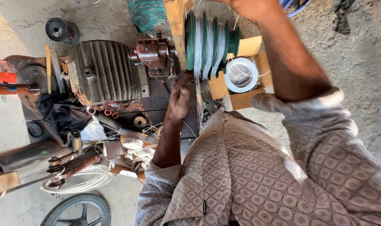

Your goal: The person winds white wire onto a green spool using a motorized winding machine. They guide the wire with both hands, adjust the spool, and secure the wire end with a tie. The person then uses pliers to tighten the tie and continues winding.

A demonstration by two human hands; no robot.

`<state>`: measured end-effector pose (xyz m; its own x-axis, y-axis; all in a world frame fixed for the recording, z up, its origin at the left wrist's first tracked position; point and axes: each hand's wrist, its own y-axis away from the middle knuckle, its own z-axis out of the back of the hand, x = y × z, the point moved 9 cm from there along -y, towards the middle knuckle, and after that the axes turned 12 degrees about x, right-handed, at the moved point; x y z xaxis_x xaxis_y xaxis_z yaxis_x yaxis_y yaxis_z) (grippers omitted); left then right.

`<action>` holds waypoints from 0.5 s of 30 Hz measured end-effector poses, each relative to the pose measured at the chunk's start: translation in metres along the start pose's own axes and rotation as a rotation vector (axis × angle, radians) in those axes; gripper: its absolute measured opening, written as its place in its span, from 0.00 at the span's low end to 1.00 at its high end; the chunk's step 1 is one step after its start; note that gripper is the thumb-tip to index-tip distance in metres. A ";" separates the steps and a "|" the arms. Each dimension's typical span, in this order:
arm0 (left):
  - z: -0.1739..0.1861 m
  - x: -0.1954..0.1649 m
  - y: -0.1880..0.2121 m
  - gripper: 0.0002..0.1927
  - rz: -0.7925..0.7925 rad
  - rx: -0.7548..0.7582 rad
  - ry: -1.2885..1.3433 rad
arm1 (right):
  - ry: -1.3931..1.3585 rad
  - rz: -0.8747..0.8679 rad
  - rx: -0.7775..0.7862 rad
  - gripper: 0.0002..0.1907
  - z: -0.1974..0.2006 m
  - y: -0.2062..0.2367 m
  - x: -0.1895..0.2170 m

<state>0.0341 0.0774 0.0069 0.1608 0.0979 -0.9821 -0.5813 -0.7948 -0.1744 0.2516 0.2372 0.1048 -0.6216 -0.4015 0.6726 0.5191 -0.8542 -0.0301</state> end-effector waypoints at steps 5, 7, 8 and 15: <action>0.002 0.002 0.002 0.47 -0.008 -0.003 -0.030 | -0.615 -0.514 0.101 0.14 -0.195 0.028 -0.123; 0.002 0.008 0.005 0.46 -0.011 -0.004 -0.004 | -0.696 -0.763 0.209 0.15 -0.268 0.084 -0.112; 0.003 0.013 0.007 0.45 0.018 -0.022 0.004 | -0.670 -0.850 0.264 0.16 -0.288 0.108 -0.094; 0.007 0.029 0.014 0.40 -0.018 -0.034 0.043 | 0.336 0.291 -0.022 0.12 -0.123 0.126 0.163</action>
<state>0.0252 0.0736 -0.0243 0.2052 0.0870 -0.9748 -0.5509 -0.8130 -0.1886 0.1436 0.0235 0.1202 -0.6095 -0.7083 0.3560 0.6905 -0.6950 -0.2004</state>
